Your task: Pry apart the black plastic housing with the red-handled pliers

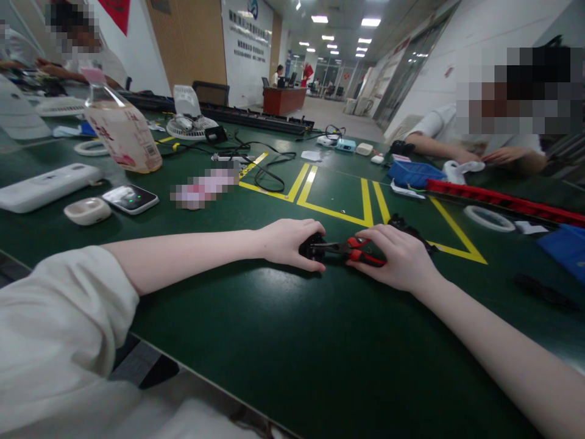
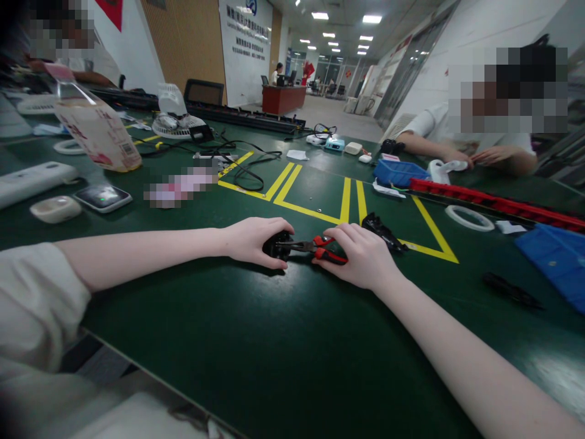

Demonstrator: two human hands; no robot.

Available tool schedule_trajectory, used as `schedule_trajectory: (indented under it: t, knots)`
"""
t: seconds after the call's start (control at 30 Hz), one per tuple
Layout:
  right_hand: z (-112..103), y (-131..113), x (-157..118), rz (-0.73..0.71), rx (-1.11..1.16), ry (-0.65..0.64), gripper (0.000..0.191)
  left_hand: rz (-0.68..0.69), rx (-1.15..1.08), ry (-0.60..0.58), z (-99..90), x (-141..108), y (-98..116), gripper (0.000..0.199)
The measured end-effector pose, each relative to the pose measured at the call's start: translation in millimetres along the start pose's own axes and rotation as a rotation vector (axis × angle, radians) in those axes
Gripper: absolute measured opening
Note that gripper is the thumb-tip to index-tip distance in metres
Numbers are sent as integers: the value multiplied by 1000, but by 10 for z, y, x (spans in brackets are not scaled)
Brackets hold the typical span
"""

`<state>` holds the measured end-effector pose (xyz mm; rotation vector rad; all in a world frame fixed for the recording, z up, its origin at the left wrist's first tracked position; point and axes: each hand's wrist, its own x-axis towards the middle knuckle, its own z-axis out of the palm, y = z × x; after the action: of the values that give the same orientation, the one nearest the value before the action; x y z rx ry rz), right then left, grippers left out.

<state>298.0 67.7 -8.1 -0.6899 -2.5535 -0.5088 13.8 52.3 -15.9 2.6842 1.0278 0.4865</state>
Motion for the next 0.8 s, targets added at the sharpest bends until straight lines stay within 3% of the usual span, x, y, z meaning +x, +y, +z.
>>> schedule_trajectory:
  t: [0.8]
  knots:
    - [-10, -17, -4, -11, -20, 20, 38, 17, 81, -25, -22, 10, 11, 60]
